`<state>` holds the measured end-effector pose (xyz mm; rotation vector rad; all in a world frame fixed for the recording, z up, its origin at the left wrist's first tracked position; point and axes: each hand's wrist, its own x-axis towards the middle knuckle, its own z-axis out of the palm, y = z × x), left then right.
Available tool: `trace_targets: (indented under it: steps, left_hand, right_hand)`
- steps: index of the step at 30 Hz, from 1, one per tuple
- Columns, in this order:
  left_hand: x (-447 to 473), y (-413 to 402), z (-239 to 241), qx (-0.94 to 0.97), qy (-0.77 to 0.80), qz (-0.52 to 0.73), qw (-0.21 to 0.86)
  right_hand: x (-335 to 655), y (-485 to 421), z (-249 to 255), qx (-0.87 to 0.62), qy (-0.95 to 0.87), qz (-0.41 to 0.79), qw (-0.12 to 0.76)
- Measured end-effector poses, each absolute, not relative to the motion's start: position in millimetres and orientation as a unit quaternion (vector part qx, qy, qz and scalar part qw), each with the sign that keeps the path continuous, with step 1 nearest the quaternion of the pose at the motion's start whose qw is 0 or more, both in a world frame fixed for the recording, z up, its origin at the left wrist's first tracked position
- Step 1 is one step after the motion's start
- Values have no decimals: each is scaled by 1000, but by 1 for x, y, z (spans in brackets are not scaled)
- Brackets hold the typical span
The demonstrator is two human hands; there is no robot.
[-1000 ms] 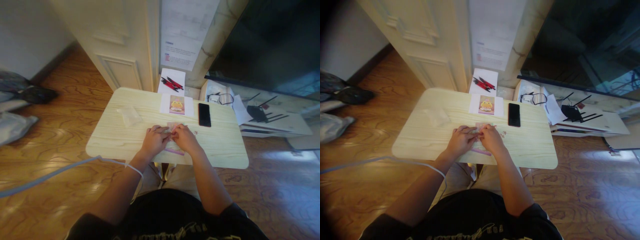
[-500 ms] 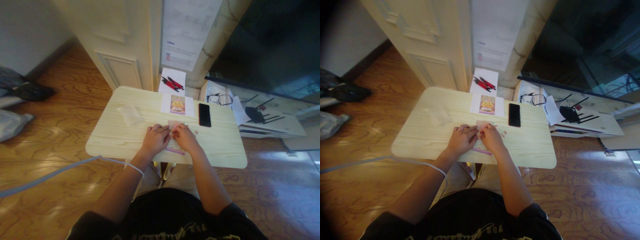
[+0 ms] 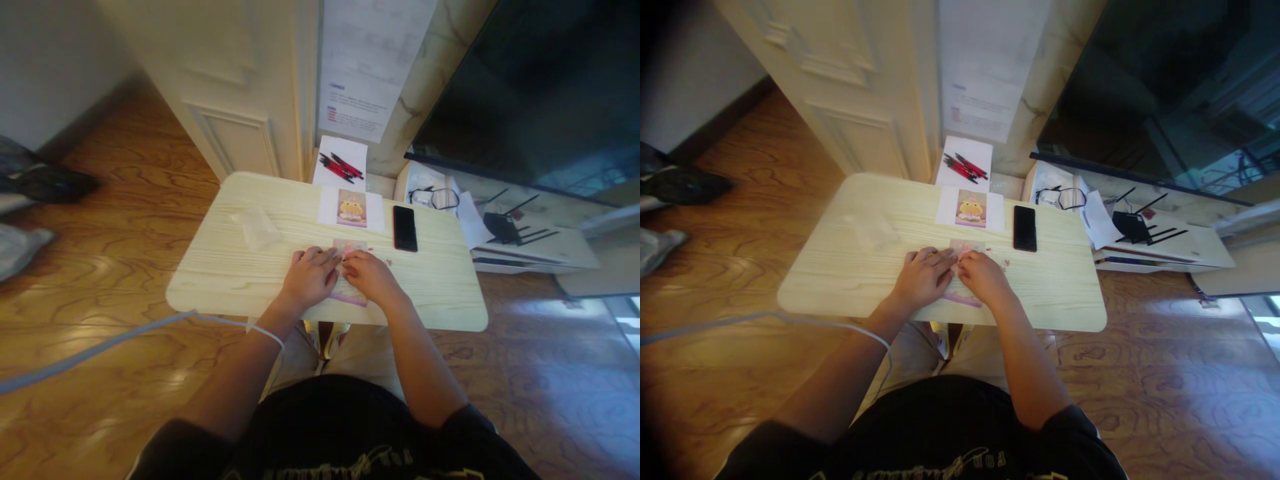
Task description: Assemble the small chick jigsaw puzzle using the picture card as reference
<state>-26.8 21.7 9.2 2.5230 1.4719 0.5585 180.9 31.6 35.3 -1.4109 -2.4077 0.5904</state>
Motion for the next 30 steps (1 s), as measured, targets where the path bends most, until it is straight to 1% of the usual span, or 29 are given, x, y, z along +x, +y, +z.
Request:
trace_targets:
  steps: [4, 10, 16, 18, 20, 23, 26, 30]
  left_hand:
    - [-26, 24, 6, 834, 504, 204, 88]
    - [-27, 25, 4, 831, 503, 213, 101]
    - [-25, 22, 6, 835, 500, 209, 99]
    - [-24, 22, 8, 834, 502, 207, 98]
    - [-23, 21, 9, 835, 502, 204, 99]
    - [-24, 20, 10, 833, 504, 205, 96]
    - [-26, 20, 11, 822, 518, 216, 91]
    - [-28, 20, 10, 816, 527, 220, 87]
  right_hand:
    - [181, 34, 41, -487, -846, 184, 117]
    - [187, 36, 34, -471, -850, 190, 138]
    - [188, 43, 35, -469, -858, 178, 113]
    - [187, 43, 35, -478, -852, 177, 116]
    - [186, 40, 34, -487, -841, 187, 142]
    - [188, 33, 29, -500, -814, 210, 208]
    - [194, 24, 25, -528, -779, 203, 271]
    - [204, 12, 22, -583, -735, 169, 303]
